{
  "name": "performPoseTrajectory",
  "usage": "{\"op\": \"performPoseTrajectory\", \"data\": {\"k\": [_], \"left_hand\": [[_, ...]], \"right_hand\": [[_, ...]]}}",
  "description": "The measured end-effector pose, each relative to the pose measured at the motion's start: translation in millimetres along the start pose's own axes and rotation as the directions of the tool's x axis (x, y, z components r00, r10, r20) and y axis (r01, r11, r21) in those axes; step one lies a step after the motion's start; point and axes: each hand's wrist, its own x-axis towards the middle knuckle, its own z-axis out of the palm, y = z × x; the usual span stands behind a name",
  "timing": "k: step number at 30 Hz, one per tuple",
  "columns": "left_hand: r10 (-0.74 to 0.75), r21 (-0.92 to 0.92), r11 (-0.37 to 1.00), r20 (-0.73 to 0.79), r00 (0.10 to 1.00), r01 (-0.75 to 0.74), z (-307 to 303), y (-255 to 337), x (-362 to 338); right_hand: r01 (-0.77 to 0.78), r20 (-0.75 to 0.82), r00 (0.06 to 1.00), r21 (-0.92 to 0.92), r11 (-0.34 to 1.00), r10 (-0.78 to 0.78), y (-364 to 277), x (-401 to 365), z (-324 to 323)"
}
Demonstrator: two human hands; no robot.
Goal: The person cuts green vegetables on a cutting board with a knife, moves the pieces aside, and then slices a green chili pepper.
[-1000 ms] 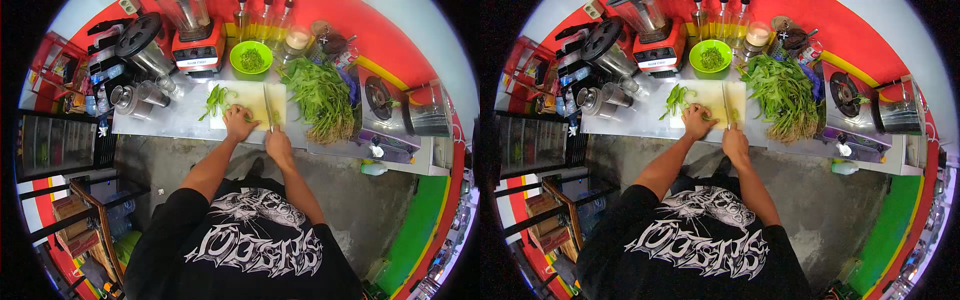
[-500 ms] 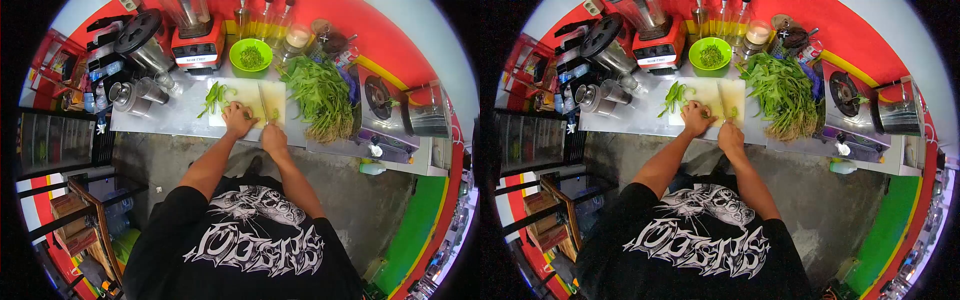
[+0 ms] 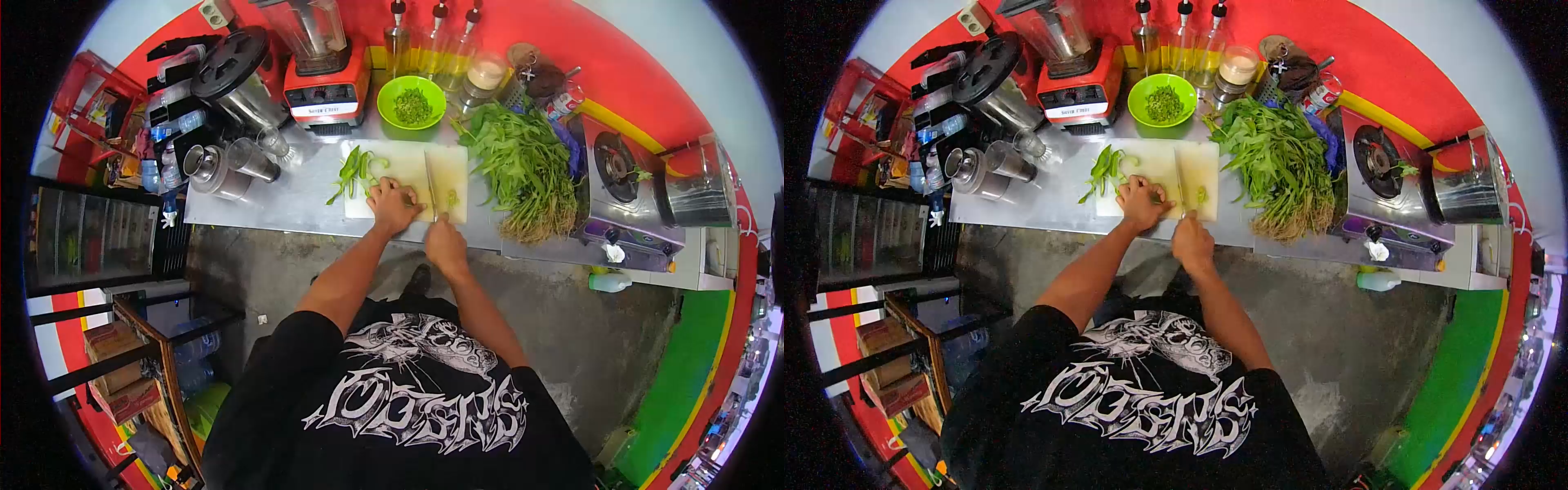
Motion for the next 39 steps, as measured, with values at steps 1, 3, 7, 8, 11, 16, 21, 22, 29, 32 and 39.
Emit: {"op": "performPoseTrajectory", "data": {"k": [1,3,7,8,11,16,21,22,29,32,39], "left_hand": [[-0.005,0.007,1.000,0.006,1.000,0.005,0.0,1.1,-1.4],[-0.023,-0.004,1.000,0.027,0.999,0.023,0.0,2.0,0.2],[-0.009,0.020,1.000,0.003,1.000,0.009,2.6,1.5,-1.3],[-0.015,0.032,0.999,0.013,1.000,0.015,1.6,2.1,0.3],[-0.003,0.039,0.999,0.011,1.000,0.003,-0.3,2.5,0.0],[-0.016,-0.026,1.000,-0.093,0.996,0.014,5.3,7.2,-12.1],[-0.024,-0.029,0.999,-0.181,0.983,0.019,11.9,9.5,-21.3],[-0.019,-0.022,1.000,-0.182,0.983,0.015,12.1,8.1,-21.0],[-0.051,0.014,0.999,-0.071,0.996,0.052,7.0,7.3,-15.1],[0.000,0.047,0.999,-0.095,0.995,0.004,11.5,0.2,-15.2],[0.013,0.041,0.999,-0.060,0.998,-0.010,5.7,-1.8,-16.5]], "right_hand": [[-0.020,0.010,1.000,0.024,1.000,0.020,-0.4,0.1,2.0],[-0.043,0.021,0.999,0.047,0.998,0.042,0.9,2.5,1.8],[0.051,0.047,0.998,0.027,0.998,-0.052,2.7,3.7,-4.0],[0.030,0.016,0.999,0.059,0.998,-0.031,2.9,0.4,0.5],[-0.037,0.019,0.999,0.069,0.997,0.036,-3.9,-6.2,2.6],[0.030,0.038,0.999,0.016,0.999,-0.030,0.4,0.4,-6.6],[-0.009,0.023,1.000,0.029,1.000,0.008,2.0,-4.6,11.5],[0.016,0.002,1.000,-0.001,1.000,-0.016,3.6,-1.3,14.8],[0.022,0.036,0.999,0.018,1.000,-0.022,-4.7,1.3,-1.9],[0.009,-0.011,1.000,0.044,0.999,-0.009,1.7,1.3,15.3],[0.021,0.101,0.994,0.104,0.994,-0.031,-4.8,0.6,-15.0]]}}
